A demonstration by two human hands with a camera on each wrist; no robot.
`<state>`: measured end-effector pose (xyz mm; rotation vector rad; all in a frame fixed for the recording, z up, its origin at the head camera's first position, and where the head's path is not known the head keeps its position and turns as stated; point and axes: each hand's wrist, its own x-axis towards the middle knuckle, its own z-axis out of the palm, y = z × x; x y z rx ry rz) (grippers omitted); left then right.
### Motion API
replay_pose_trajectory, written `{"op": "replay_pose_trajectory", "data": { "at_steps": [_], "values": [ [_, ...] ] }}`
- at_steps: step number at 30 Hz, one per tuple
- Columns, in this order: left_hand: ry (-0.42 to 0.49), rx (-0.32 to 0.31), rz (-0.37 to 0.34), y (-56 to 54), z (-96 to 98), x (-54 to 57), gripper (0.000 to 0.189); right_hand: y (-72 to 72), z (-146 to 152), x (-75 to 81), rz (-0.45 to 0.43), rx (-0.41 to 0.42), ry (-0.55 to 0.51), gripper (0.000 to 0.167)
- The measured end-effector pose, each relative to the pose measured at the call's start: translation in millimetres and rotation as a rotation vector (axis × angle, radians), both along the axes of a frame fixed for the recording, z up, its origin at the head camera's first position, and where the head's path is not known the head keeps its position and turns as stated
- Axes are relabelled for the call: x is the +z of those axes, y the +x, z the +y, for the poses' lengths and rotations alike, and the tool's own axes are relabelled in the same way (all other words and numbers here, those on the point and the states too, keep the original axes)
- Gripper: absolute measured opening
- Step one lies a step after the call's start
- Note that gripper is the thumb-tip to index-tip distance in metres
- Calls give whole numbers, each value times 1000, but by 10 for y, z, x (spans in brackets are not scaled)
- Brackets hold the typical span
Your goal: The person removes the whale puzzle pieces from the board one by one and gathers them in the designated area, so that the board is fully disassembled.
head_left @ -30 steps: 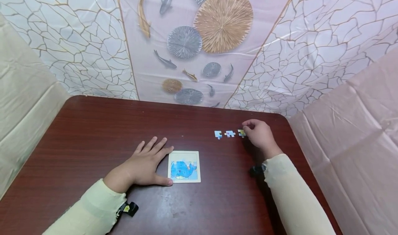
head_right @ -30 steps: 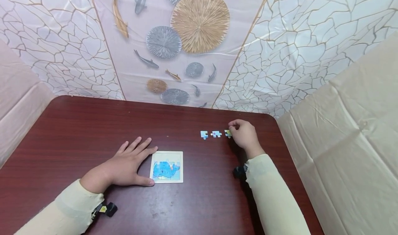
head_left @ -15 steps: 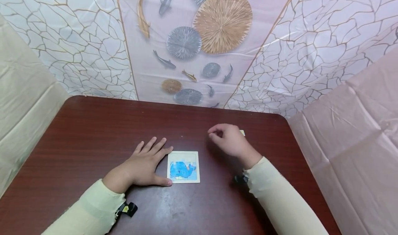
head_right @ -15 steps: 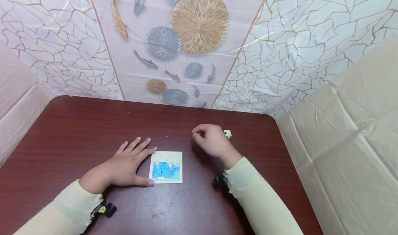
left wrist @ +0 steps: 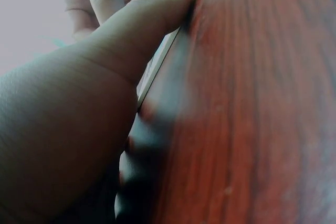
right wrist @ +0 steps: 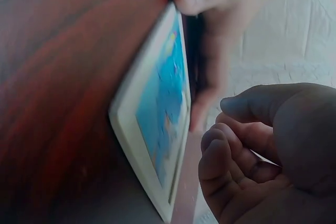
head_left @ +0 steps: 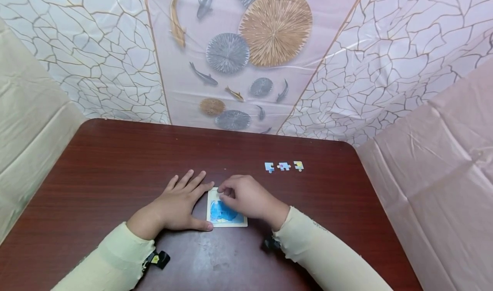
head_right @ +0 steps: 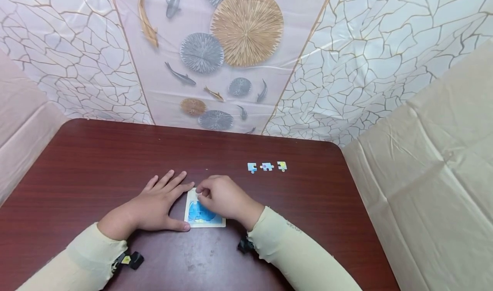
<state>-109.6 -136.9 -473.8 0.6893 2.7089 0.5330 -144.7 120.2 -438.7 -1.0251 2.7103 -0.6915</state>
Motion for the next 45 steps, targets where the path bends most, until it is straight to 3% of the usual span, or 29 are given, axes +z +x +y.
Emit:
{"op": "replay_pose_trajectory", "data": {
  "at_steps": [18, 28, 45],
  "values": [
    [13, -5, -9, 15, -11, 14, 118, 65, -124, -116, -14, 86, 79, 25],
    [13, -11, 10, -6, -14, -2, 117, 93, -157, -83, -31, 71, 123, 30],
    [12, -12, 11, 12, -17, 9, 116, 117, -192, -93, -14, 79, 170, 23]
  ]
}}
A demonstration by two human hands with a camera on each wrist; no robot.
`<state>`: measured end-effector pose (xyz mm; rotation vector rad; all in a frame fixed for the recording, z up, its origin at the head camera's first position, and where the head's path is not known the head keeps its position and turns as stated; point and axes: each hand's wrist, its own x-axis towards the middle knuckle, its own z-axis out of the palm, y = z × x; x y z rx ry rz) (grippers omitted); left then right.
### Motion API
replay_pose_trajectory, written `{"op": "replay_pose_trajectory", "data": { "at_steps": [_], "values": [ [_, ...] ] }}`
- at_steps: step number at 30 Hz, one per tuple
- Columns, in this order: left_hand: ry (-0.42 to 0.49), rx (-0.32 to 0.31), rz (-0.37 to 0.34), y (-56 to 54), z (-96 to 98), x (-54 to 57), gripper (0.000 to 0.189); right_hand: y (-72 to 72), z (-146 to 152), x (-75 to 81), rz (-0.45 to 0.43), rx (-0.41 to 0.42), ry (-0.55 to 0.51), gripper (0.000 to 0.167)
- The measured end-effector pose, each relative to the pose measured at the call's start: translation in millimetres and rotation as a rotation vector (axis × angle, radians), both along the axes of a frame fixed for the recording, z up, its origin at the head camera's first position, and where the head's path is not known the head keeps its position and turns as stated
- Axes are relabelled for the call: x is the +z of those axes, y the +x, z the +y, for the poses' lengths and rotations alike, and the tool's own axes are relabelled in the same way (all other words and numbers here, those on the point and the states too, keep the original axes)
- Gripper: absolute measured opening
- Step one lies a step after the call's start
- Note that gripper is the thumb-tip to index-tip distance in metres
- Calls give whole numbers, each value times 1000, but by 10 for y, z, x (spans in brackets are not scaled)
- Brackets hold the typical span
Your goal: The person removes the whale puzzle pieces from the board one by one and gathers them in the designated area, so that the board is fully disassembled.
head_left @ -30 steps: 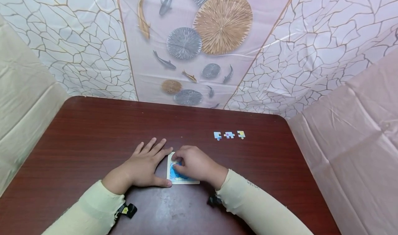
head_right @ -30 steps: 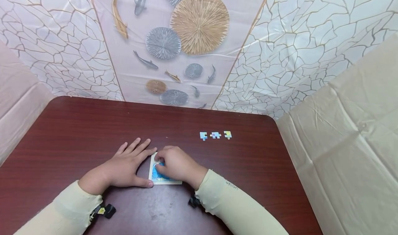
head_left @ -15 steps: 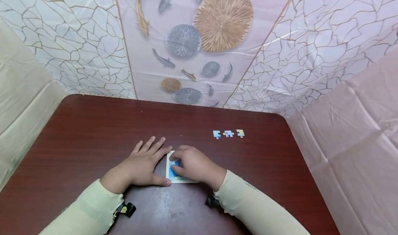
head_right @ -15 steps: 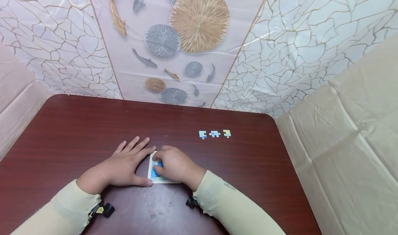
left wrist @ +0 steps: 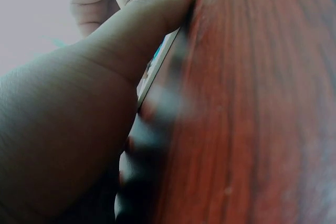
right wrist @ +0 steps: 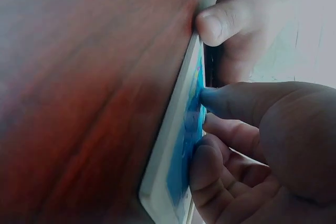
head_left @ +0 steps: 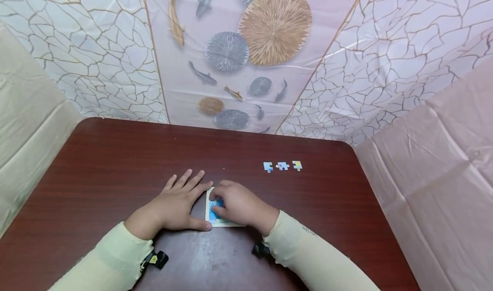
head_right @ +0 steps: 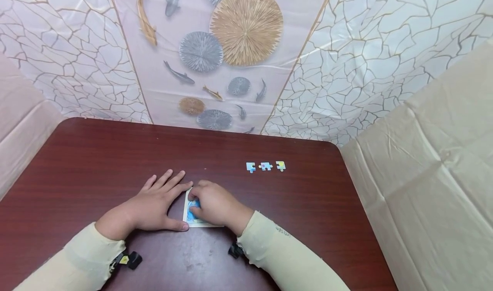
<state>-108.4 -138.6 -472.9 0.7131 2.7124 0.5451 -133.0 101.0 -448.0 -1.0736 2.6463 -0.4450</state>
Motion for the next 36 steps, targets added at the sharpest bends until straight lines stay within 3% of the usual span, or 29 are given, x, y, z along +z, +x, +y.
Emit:
{"op": "replay_pose_trajectory", "data": {
  "at_steps": [7, 23, 36],
  "values": [
    [-3, 0, -9, -9, 7, 15, 117, -19, 0, 13, -21, 8, 7, 22],
    [-4, 6, -20, -10, 16, -13, 117, 44, 74, -81, -9, 21, -82, 20],
    [-5, 3, -27, -17, 7, -20, 117, 1, 102, -38, -52, 60, -80, 21]
  ]
}}
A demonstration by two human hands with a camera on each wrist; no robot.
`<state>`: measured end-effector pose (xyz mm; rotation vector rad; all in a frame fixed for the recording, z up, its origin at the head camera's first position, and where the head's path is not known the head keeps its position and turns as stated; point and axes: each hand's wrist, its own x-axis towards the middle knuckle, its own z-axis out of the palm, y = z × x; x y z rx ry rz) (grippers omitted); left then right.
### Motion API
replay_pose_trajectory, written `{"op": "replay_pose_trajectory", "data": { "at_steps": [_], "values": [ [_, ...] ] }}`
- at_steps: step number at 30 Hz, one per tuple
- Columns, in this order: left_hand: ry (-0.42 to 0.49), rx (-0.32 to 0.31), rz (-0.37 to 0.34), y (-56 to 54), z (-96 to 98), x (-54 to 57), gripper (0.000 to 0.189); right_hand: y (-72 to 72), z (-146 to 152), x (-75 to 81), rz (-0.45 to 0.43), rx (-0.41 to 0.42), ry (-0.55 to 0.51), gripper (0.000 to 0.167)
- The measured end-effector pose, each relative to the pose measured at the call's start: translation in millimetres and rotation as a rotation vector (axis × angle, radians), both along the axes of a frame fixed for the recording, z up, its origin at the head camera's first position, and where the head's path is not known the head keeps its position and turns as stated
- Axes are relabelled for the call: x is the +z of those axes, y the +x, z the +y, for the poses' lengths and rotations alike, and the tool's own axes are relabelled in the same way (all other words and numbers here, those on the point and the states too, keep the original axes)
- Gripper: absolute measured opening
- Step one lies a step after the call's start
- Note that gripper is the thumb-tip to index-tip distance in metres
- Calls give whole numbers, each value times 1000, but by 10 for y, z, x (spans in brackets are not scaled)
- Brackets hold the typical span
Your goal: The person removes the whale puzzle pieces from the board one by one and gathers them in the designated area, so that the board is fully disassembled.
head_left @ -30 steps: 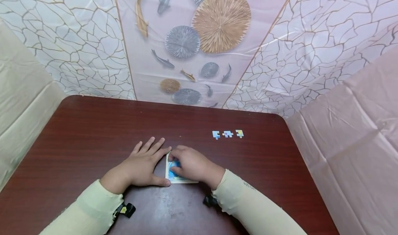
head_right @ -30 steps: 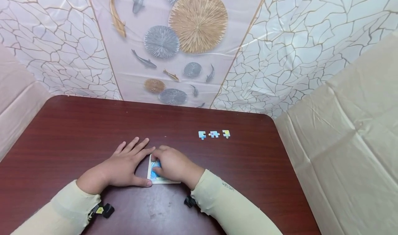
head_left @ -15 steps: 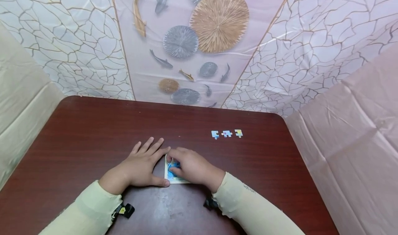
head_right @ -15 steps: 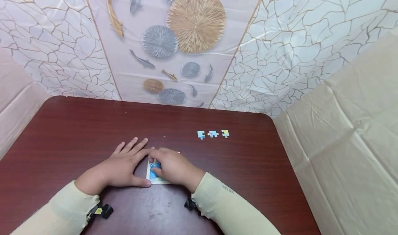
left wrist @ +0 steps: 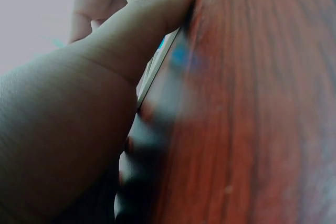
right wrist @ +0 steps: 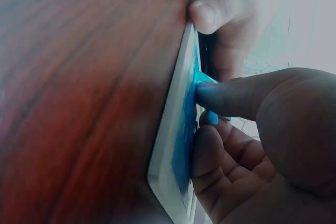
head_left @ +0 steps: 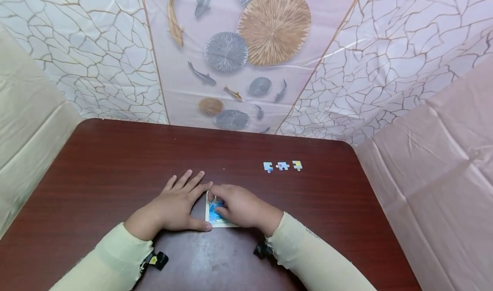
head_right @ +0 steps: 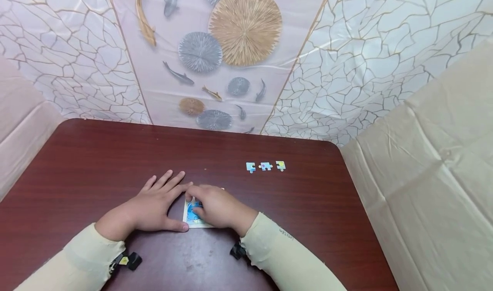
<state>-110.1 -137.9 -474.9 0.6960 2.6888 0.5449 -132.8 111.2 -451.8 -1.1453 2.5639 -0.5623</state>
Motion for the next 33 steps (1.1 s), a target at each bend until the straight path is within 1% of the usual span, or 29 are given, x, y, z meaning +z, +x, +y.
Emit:
{"op": "replay_pose_trajectory", "data": {
  "at_steps": [5, 8, 12, 16, 20, 25, 29, 33],
  "values": [
    [-1, -1, 5, -8, 8, -21, 117, -5, 18, -11, -15, 11, -28, 20],
    [1, 2, 7, -3, 3, -16, 117, 3, 18, -13, -4, 31, -47, 18],
    [6, 6, 12, 5, -4, -14, 118, 10, 8, -21, 38, 83, -64, 15],
    [9, 4, 16, 6, 3, -21, 118, 8, 4, -34, 101, 147, -94, 14],
    [13, -3, 19, -5, 12, -15, 118, 10, 6, -39, 155, 205, -118, 22],
    [14, -1, 6, 0, 7, -2, 117, 23, 10, -57, 190, 224, -89, 23],
    [16, 1, 7, 14, 5, 7, 118, 10, 47, -54, 130, 196, -109, 18],
    [15, 3, 6, 17, 14, 20, 119, -25, 121, -26, 22, 114, -163, 16]
  ]
}}
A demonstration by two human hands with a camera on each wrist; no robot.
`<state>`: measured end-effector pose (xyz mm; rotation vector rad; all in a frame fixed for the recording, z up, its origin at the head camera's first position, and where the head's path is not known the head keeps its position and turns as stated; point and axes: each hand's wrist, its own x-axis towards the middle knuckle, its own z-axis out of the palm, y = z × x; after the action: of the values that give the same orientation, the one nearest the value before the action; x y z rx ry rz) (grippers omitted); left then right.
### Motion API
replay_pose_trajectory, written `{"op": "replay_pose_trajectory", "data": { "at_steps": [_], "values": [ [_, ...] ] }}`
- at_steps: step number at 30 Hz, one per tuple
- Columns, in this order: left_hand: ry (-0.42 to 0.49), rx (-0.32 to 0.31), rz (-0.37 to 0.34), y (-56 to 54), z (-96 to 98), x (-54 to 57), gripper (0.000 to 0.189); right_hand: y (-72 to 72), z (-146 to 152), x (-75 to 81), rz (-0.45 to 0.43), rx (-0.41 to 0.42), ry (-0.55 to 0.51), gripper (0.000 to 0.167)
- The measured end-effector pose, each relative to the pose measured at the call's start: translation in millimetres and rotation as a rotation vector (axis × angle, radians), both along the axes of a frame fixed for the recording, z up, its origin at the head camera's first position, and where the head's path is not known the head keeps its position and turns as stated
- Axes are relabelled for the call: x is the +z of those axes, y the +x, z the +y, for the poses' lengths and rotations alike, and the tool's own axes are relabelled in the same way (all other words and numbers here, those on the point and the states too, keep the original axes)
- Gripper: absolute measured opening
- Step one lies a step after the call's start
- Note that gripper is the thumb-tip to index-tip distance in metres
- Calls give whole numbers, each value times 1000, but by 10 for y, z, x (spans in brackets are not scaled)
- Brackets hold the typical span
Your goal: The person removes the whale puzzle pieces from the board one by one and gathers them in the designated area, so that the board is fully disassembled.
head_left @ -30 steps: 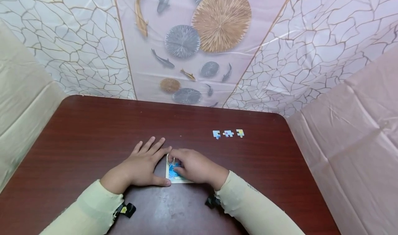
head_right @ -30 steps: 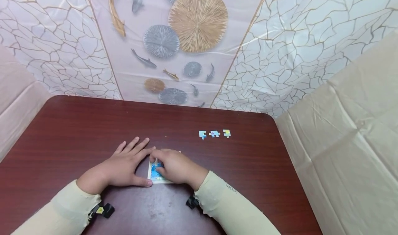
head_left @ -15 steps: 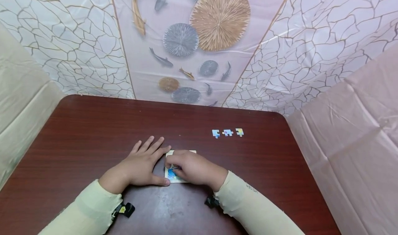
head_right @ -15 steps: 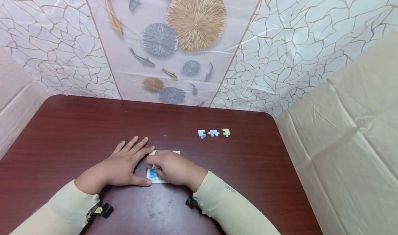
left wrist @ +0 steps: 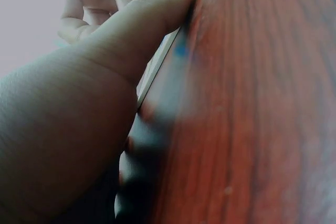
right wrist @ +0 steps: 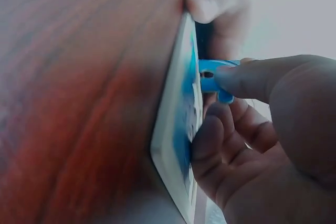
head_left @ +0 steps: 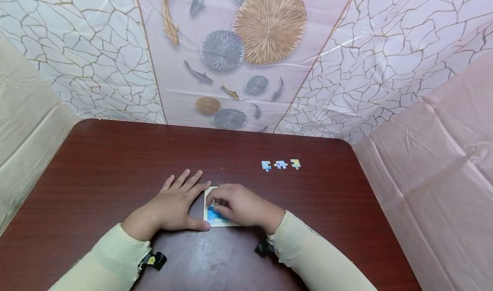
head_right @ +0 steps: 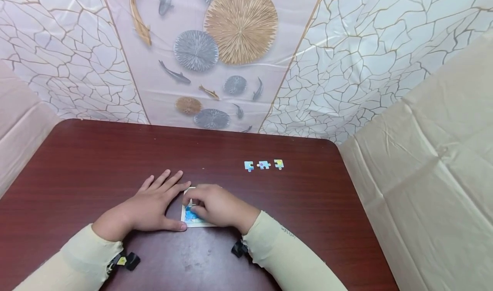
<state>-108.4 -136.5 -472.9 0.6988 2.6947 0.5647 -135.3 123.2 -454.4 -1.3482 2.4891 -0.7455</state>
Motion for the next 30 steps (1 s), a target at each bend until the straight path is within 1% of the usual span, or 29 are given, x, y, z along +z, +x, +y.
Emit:
{"op": "replay_pose_trajectory", "data": {
  "at_steps": [3, 7, 13, 16, 22, 30],
  "values": [
    [0, 1, -1, -1, 2, -4, 119, -18, 52, 8, -65, -54, -14, 18],
    [-6, 3, -2, -1, 6, -17, 120, -25, 109, 13, -88, -95, 0, 20],
    [-8, 8, 4, -6, 10, -12, 120, -38, 213, 82, -61, -128, -16, 20],
    [-8, 12, -1, -8, 12, -6, 121, -57, 292, 128, -58, -158, -32, 20],
    [-10, 13, 11, -4, 16, -13, 121, -105, 479, 195, -50, -235, -45, 19],
    [-11, 12, 16, -4, 15, -20, 121, -182, 711, 241, -16, -348, -25, 17]
  ]
}}
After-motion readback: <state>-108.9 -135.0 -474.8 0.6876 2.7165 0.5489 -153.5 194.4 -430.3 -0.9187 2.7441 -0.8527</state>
